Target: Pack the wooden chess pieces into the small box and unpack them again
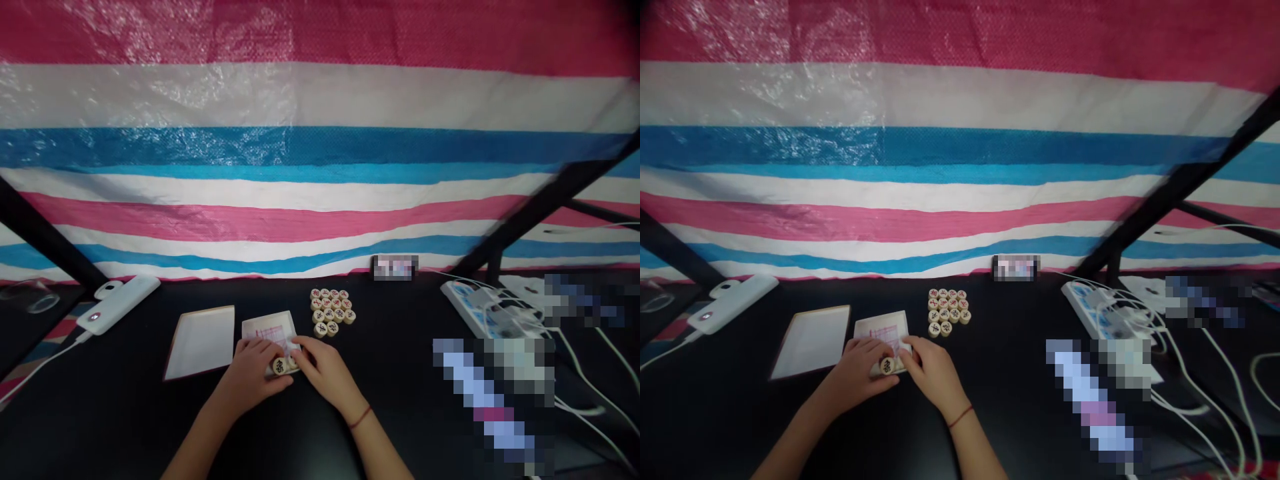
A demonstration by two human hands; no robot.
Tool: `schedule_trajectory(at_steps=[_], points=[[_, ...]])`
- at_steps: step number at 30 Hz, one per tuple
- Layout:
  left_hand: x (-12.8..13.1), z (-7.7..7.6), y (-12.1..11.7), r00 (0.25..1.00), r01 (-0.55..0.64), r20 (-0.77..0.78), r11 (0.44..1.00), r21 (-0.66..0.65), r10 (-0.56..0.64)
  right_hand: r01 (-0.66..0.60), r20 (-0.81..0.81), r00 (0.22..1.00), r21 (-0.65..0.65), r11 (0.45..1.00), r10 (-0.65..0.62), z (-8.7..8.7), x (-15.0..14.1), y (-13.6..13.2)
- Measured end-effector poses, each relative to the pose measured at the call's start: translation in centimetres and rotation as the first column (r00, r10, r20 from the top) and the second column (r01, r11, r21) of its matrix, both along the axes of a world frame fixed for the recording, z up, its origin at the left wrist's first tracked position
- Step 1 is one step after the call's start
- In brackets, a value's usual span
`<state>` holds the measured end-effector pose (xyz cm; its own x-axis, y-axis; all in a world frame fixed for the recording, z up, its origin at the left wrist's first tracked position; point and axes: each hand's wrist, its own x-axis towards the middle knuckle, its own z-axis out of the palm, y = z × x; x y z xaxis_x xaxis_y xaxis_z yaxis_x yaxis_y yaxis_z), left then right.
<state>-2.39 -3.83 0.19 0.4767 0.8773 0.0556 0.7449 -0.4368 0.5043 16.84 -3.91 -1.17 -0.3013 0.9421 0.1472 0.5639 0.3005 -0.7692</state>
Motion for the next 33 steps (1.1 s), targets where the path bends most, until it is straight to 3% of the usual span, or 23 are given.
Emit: schedule_trajectory(at_steps=[4,7,12,16,21,23,25,28,30,33], points=[[0.1,0.5,-0.3,1.0,0.01,0.008,1.0,0.02,-0.01,0.052,-0.034,0.998,0.05,0.997,-0.05,0.0,0.1,-0.1],[0.0,0.2,-0.1,0.999,0.015,0.041,0.999,0.041,-0.017,0.093,-0.08,0.994,0.164,0.982,-0.08,0.4,0.1,-0.3],[0.3,0.2,0.2,0.968,-0.017,0.249,0.997,0.07,-0.001,0.001,-0.065,0.998,0.338,0.941,0.023,0.8,-0.4,-0.5],[1.1,0.5,-0.1,0.909,-0.049,0.413,0.999,-0.007,0.047,-0.016,-0.073,0.996,0.377,0.926,0.047,0.7,-0.9,-0.6],[1.4,-0.6,-0.2,0.861,-0.121,0.487,0.989,-0.082,0.146,0.026,-0.115,0.993,0.416,0.909,0.024,0.7,-0.7,-0.4],[1.3,-0.9,-0.1,0.845,-0.145,0.507,0.985,-0.092,0.172,0.119,-0.16,0.985,0.406,0.906,-0.057,0.4,0.2,0.0],[1.2,-0.9,0.0,0.833,-0.171,0.519,0.982,-0.085,0.19,0.31,-0.218,0.945,0.364,0.878,-0.243,-0.3,1.6,0.6],[1.0,-0.5,0.1,0.833,-0.22,0.517,0.975,-0.016,0.196,0.611,-0.253,0.791,0.272,0.743,-0.557,-1.6,4.6,1.6],[0.8,-0.3,0.2,0.846,-0.234,0.498,0.972,0.027,0.19,0.675,-0.212,0.738,0.232,0.7,-0.641,-2.3,6.3,2.0],[0.7,-0.5,0.2,0.866,-0.236,0.46,0.971,0.038,0.193,0.647,-0.108,0.761,0.196,0.737,-0.64,-2.7,7.5,2.1]])
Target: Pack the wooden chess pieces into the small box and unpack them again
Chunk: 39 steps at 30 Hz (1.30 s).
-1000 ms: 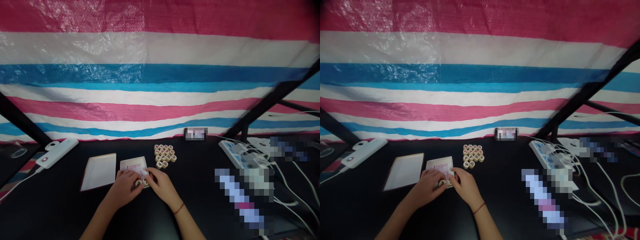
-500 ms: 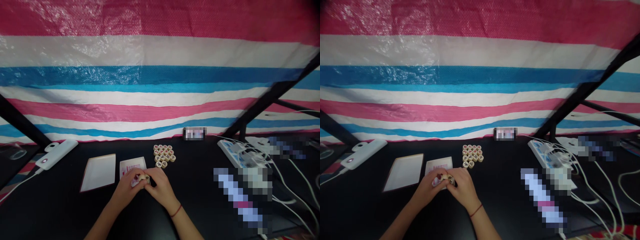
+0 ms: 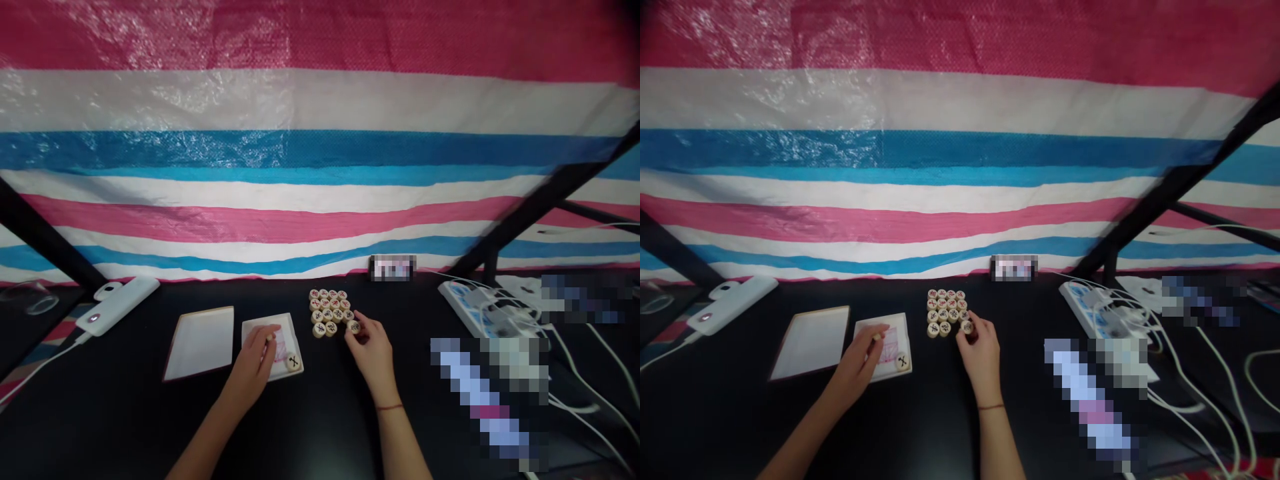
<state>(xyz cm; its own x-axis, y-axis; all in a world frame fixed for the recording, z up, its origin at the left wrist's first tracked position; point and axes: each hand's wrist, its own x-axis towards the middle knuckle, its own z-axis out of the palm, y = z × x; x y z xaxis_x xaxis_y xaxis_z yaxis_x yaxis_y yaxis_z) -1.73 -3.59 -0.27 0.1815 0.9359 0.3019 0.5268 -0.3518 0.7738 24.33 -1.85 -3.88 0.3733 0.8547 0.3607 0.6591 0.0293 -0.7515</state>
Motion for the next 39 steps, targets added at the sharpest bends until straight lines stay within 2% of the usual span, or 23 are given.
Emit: schedule_trajectory(at_steps=[4,7,11,13,15,18,20,24,27,29,31,34,39], points=[[0.0,-0.7,0.1,1.0,-0.009,-0.018,0.999,-0.032,0.008,-0.092,0.074,0.992,-0.119,0.989,0.101,-0.1,-0.5,-0.4],[0.0,-1.0,0.2,1.0,0.003,-0.004,1.0,-0.007,-0.003,-0.117,0.152,0.978,-0.146,0.982,0.139,0.0,-0.9,-0.5],[0.1,-0.9,0.2,1.0,0.015,-0.014,0.999,0.04,-0.015,-0.099,0.147,0.984,-0.015,0.995,0.1,1.2,-1.7,-0.8],[0.2,-0.8,0.1,0.999,0.031,-0.037,0.999,0.04,-0.029,-0.154,0.084,0.986,0.079,0.985,0.147,2.3,-2.9,-1.2],[0.4,-0.8,-0.1,0.997,0.042,-0.07,0.998,0.046,-0.039,-0.304,0.012,0.952,0.125,0.944,0.305,3.3,-4.5,-1.7],[0.6,-1.3,-0.5,0.987,0.083,-0.143,0.991,0.108,-0.067,-0.537,-0.038,0.84,0.084,0.84,0.541,4.2,-7.2,-2.7],[0.5,-1.9,-0.7,0.973,0.13,-0.207,0.98,0.152,-0.097,-0.595,-0.048,0.8,0.066,0.801,0.598,4.3,-8.5,-3.1],[0.7,-2.5,-0.9,0.944,0.17,-0.317,0.962,0.213,-0.097,-0.614,-0.069,0.782,0.089,0.785,0.619,4.2,-9.4,-3.3],[1.0,-2.2,-0.9,0.933,0.164,-0.355,0.953,0.253,-0.067,-0.573,-0.074,0.807,0.137,0.808,0.586,4.2,-8.6,-3.0],[1.1,-1.9,-0.8,0.926,0.15,-0.375,0.951,0.271,-0.04,-0.457,-0.074,0.877,0.178,0.872,0.475,4.1,-7.3,-2.5],[1.1,-1.7,-0.8,0.92,0.135,-0.391,0.951,0.278,-0.016,-0.288,-0.077,0.948,0.197,0.937,0.307,3.7,-5.5,-2.0],[0.9,-1.7,-0.6,0.917,0.132,-0.399,0.958,0.255,-0.02,-0.134,-0.061,0.988,0.138,0.981,0.143,2.7,-2.7,-1.3],[0.6,-1.9,-0.5,0.916,0.146,-0.396,0.97,0.196,-0.058,-0.101,0.084,0.991,-0.002,0.995,0.101,0.8,-0.7,-0.8]])
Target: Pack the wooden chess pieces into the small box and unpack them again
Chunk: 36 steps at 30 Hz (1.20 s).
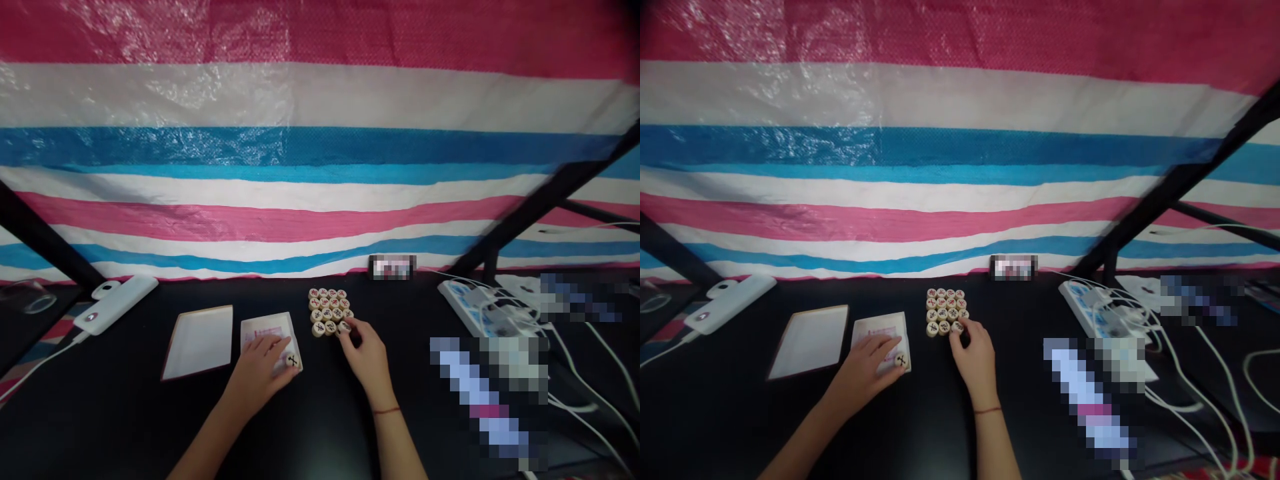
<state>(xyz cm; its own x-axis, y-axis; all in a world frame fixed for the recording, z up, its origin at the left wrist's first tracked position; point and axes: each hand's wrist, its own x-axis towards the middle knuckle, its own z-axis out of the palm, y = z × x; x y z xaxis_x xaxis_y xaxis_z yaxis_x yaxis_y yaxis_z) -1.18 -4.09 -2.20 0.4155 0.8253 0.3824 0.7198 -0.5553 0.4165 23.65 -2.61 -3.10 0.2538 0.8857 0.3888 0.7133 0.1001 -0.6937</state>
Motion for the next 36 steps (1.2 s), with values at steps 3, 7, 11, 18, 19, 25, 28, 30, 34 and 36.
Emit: schedule_trajectory(at_steps=[3,7,11,18,19,25,28,30,34,36], points=[[0.0,0.0,0.0,1.0,0.007,0.001,0.999,-0.039,-0.007,0.017,0.072,0.997,-0.039,0.999,-0.014,-0.5,0.0,0.0],[-0.1,0.2,0.0,1.0,0.016,-0.021,0.996,-0.083,-0.018,-0.017,0.098,0.995,-0.072,0.997,0.024,-0.6,-0.1,0.0],[-0.1,0.4,0.0,1.0,0.021,-0.01,0.996,-0.086,-0.022,-0.017,0.099,0.995,-0.092,0.996,0.026,-0.5,0.0,-0.1],[0.0,0.5,-0.1,0.999,0.028,-0.02,0.996,-0.088,-0.029,-0.022,0.127,0.991,-0.083,0.996,0.032,-0.7,0.0,-0.1],[0.0,0.5,-0.1,0.999,0.027,-0.025,0.995,-0.093,-0.029,-0.03,0.125,0.991,-0.085,0.996,0.041,-0.7,0.1,-0.1],[0.0,0.8,-0.1,0.999,0.036,-0.031,0.994,-0.107,-0.039,-0.045,0.099,0.994,-0.067,0.997,0.052,-0.5,-0.1,-0.1],[0.0,0.8,-0.1,0.998,0.039,-0.035,0.993,-0.112,-0.043,-0.031,0.091,0.995,-0.076,0.997,0.037,-0.4,-0.2,-0.2],[0.0,0.8,-0.1,0.999,0.037,-0.033,0.993,-0.112,-0.041,-0.024,0.092,0.995,-0.087,0.996,0.032,-0.4,-0.2,-0.2],[0.1,0.9,-0.1,0.999,0.037,-0.018,0.993,-0.109,-0.039,-0.009,0.094,0.995,-0.105,0.994,0.019,-0.5,-0.3,-0.2],[0.1,1.1,-0.1,0.998,0.044,-0.031,0.991,-0.13,-0.048,-0.002,0.095,0.995,-0.11,0.994,0.013,-0.6,-0.2,-0.1]])
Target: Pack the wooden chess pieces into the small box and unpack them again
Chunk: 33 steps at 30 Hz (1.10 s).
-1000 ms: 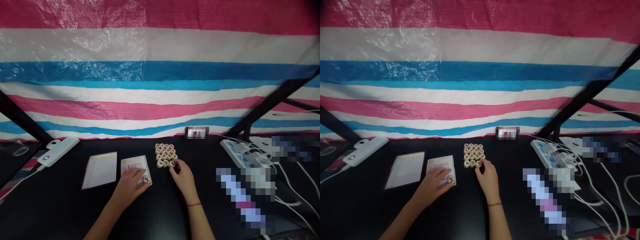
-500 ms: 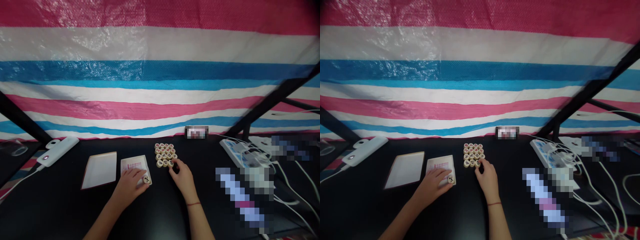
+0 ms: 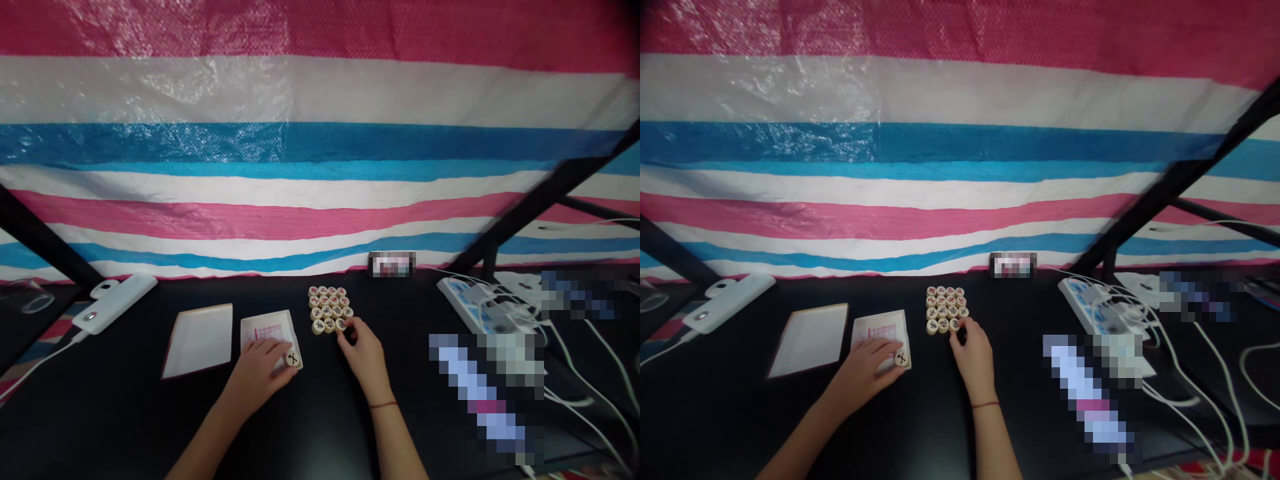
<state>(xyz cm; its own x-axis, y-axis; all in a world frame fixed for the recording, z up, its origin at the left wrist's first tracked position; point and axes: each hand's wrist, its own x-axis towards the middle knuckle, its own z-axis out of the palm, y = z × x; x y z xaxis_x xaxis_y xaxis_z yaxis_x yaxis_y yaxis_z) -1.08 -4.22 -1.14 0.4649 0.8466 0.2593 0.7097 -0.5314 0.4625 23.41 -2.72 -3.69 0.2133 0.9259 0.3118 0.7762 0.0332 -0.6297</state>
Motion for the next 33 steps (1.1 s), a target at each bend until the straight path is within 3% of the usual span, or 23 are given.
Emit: schedule_trajectory(at_steps=[4,8,11,13,16,24,29,33], points=[[0.1,0.2,-0.1,0.999,0.014,-0.031,1.0,-0.014,-0.014,-0.003,0.011,1.0,0.026,1.0,0.003,0.3,0.0,0.0],[0.3,0.1,-0.3,0.998,0.028,-0.058,1.0,0.006,-0.027,0.011,-0.038,0.999,0.158,0.987,-0.005,1.6,-1.1,-0.4],[0.6,0.1,-0.4,0.996,0.052,-0.076,0.999,0.009,-0.052,-0.207,-0.148,0.961,0.167,0.964,0.232,2.7,-3.2,-0.9],[0.7,0.2,-0.4,0.993,0.07,-0.092,0.998,-0.003,-0.07,-0.421,-0.188,0.883,0.091,0.902,0.431,3.0,-4.8,-1.3],[0.8,0.2,-0.4,0.99,0.085,-0.111,0.996,-0.018,-0.086,-0.558,-0.189,0.817,-0.02,0.83,0.544,3.1,-6.5,-1.6],[0.7,-0.5,-0.3,0.997,0.082,0.01,0.996,0.021,-0.082,-0.552,-0.199,0.822,-0.053,0.832,0.533,2.9,-7.0,-1.6],[0.9,-0.2,-0.5,0.982,0.117,0.151,0.993,-0.03,-0.111,-0.569,-0.24,0.803,-0.035,0.821,0.546,3.3,-6.9,-1.7],[1.0,0.2,-0.3,0.957,0.074,0.288,0.994,-0.08,-0.048,-0.575,-0.274,0.783,0.024,0.818,0.558,3.4,-6.3,-1.8]])
